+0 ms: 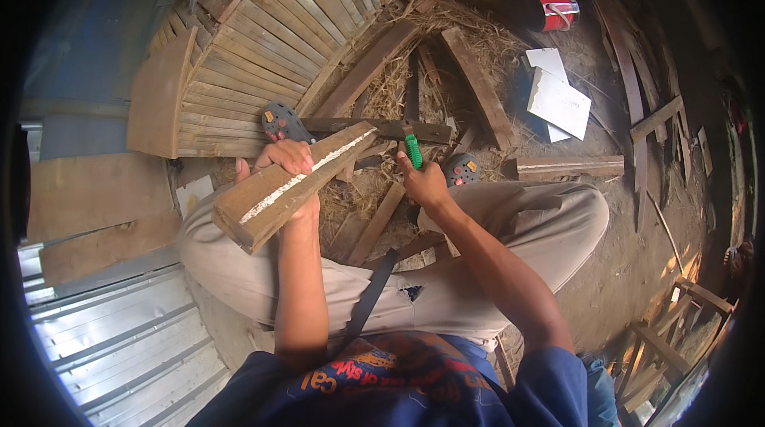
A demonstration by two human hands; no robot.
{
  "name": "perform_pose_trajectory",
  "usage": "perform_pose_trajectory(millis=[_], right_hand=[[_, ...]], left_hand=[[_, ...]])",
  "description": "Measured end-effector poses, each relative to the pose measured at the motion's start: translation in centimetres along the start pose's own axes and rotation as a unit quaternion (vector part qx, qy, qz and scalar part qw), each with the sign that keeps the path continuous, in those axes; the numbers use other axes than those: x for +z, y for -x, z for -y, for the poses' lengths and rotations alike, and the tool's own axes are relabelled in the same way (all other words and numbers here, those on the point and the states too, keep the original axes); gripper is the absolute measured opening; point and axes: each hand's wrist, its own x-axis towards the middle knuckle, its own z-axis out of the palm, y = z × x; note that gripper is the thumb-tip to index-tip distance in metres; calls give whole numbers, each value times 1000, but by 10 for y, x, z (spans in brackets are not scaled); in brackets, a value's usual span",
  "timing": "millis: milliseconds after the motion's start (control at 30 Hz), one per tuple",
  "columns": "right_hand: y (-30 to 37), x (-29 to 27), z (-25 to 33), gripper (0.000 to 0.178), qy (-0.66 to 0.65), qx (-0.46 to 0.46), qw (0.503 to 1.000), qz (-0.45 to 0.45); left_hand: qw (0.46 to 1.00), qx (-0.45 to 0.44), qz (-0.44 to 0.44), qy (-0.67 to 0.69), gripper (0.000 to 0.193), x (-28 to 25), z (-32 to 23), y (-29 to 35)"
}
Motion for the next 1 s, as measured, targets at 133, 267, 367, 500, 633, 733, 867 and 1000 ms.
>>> perform_pose_trajectory(millis=[133,267,367,500,633,733,867,1000], right_hand=[[-17,12,-9,76,204,-125,970,-41],[3,0,39,64,143,-117,982,-36],[22,-21,99,45,-32,-222,974,13],[19,-21,110,12,-175,-447,876,-56],[-17,20,38,20,22,99,995,-21],[-34,18,38,28,-115,58,991,-43],[18,-32,160,28,-171,-350,921,-22],[79,-49,243,21,-190,-608,768,-66]], left_hand=[[1000,-9,18,18,67,-7,7,5],[994,4,96,50,69,-4,24,20],[996,10,72,42,65,-3,25,26],[998,32,57,18,63,-10,16,19],[999,34,-41,3,65,-12,19,8],[986,38,152,60,72,-13,25,4],[996,18,-29,87,71,-13,29,3],[997,58,-48,23,69,-12,29,-3]])
